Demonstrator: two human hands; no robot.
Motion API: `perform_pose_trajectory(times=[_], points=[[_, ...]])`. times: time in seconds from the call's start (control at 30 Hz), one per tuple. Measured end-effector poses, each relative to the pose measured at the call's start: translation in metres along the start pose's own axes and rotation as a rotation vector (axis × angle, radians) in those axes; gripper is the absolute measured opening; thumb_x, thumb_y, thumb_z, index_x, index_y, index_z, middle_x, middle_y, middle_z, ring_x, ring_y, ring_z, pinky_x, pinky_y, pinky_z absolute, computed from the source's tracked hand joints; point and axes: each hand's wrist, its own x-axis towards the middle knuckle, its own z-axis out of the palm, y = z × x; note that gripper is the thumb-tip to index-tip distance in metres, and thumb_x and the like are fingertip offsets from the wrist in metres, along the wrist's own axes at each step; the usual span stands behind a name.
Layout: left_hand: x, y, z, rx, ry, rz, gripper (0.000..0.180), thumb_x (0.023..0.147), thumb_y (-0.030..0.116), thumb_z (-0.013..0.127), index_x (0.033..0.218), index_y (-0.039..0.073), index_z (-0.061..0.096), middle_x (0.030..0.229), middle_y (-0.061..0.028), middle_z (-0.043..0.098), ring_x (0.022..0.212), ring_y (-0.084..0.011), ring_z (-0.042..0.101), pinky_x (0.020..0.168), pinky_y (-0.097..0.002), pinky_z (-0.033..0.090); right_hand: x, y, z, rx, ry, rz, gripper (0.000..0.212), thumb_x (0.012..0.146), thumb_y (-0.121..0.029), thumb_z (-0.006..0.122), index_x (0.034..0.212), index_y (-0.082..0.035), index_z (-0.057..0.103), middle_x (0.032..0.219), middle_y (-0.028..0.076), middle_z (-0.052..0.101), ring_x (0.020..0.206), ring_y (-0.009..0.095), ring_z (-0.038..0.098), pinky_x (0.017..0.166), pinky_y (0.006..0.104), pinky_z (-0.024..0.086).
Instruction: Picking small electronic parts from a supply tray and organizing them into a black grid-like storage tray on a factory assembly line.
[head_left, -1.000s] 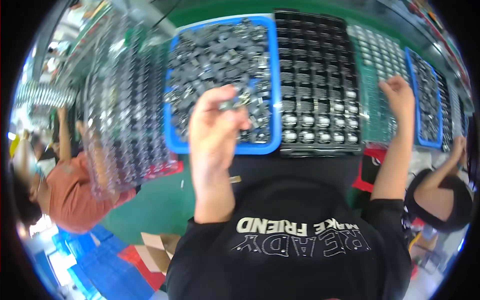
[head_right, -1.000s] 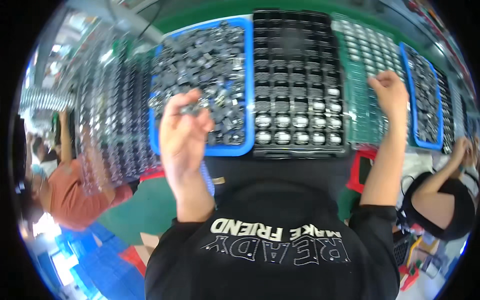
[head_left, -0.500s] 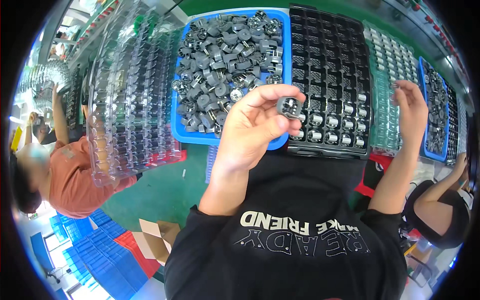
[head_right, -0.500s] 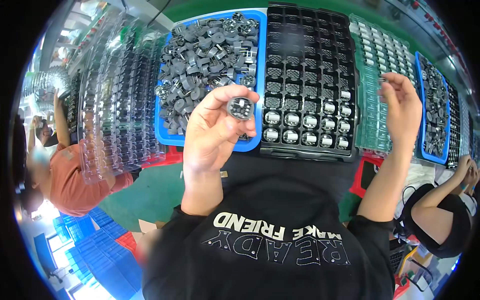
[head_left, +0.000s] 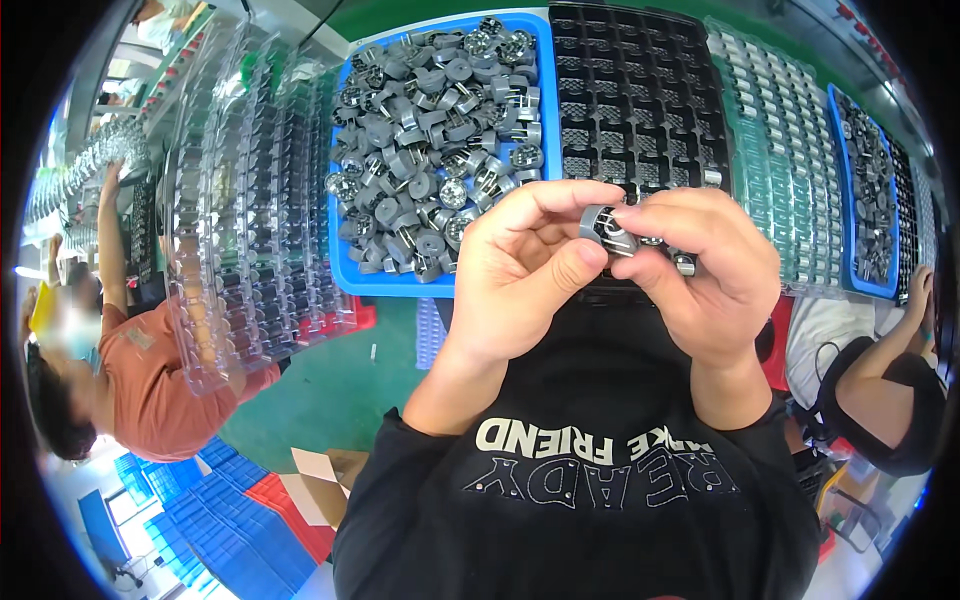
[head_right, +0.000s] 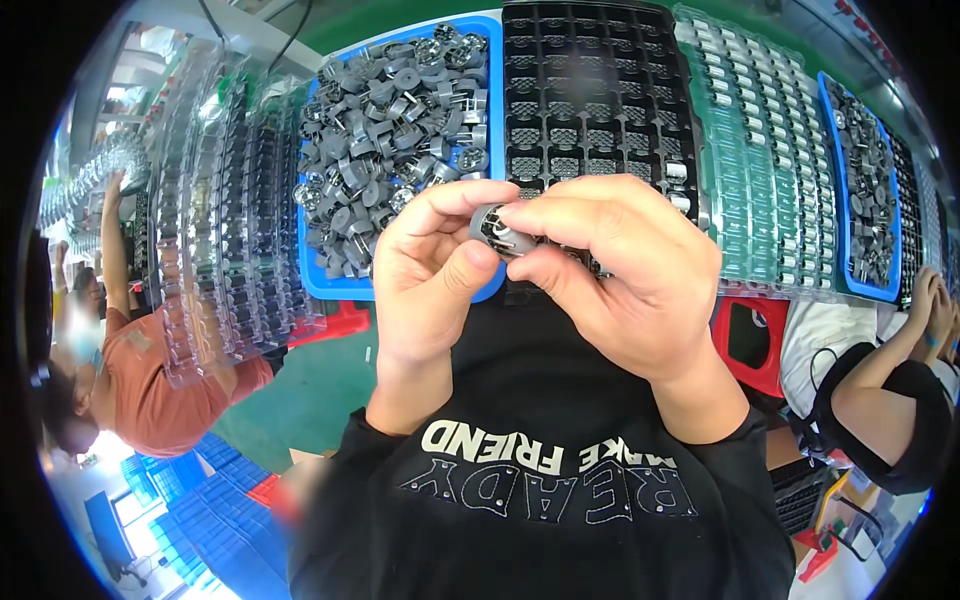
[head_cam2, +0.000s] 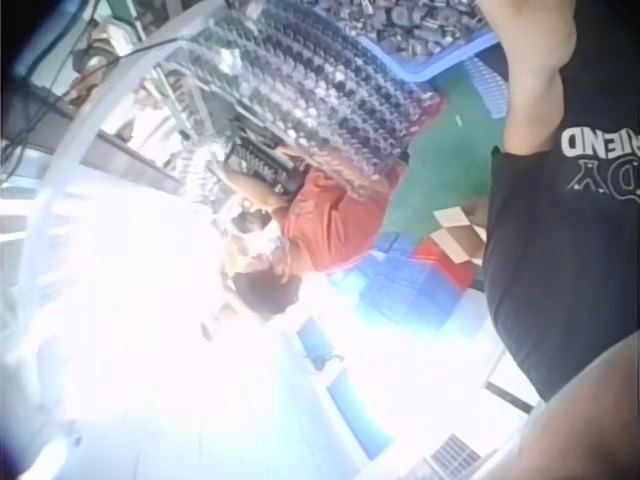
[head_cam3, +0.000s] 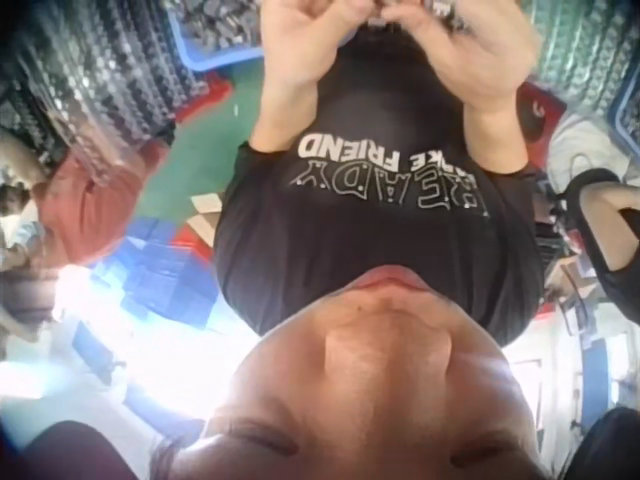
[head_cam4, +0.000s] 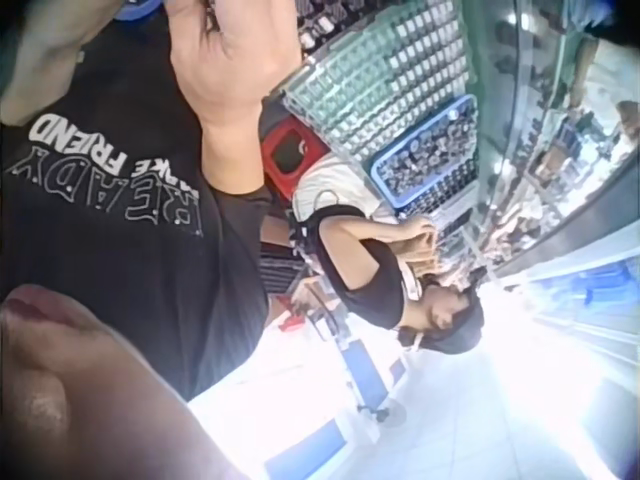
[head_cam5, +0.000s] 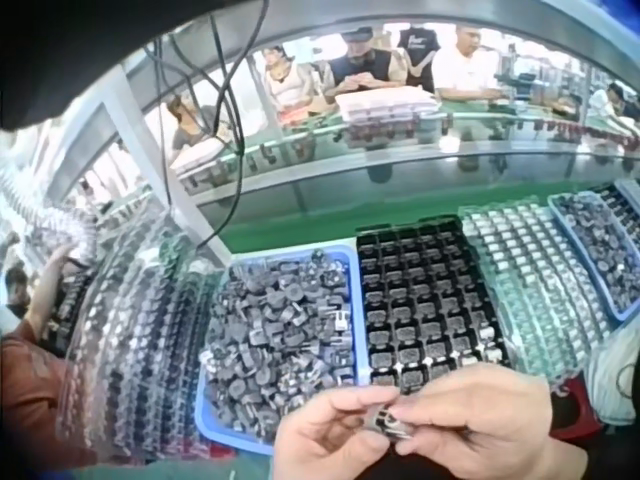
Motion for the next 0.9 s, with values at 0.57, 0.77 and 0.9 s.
perform_pose_trajectory(times=[0.57,0.77,0.9], points=[[-0.019,0.041,-0.022,1.544,0.145,0.065,0.045,0.072,0.003,0.085,0.114,0.006,0.071,0.11,-0.0095,0.07,0.1,-0.0244,0.069,0.085,-0.0352,0.054,0.001,0.032,-0.016,-0.17,-0.053,0.268,0.01,0.078,0.001,0.075,0.085,-0.001,0.068,0.087,0.009,0.07,0.08,0.021,0.068,0.074,0.0314,0.053],[-0.047,0.06,-0.049,1.933,0.278,-0.195,0.029,0.074,0.01,0.084,0.099,0.008,0.069,0.099,-0.0092,0.065,0.088,-0.0325,0.064,0.078,-0.0409,0.05,-0.01,0.051,-0.032,-0.338,-0.265,0.37,0.01,0.081,0.004,0.071,0.089,0.0,0.066,0.085,0.009,0.063,0.074,0.021,0.064,0.069,0.0311,0.051],[-0.048,0.06,-0.058,1.848,0.211,-0.181,0.021,0.077,0.009,0.081,0.093,0.007,0.068,0.091,-0.01,0.067,0.087,-0.0325,0.066,0.079,-0.0417,0.049,-0.014,0.063,-0.026,-0.547,-0.309,0.229,0.008,0.08,-0.002,0.071,0.087,-0.004,0.068,0.09,0.012,0.065,0.09,0.035,0.062,0.08,0.0424,0.051]])
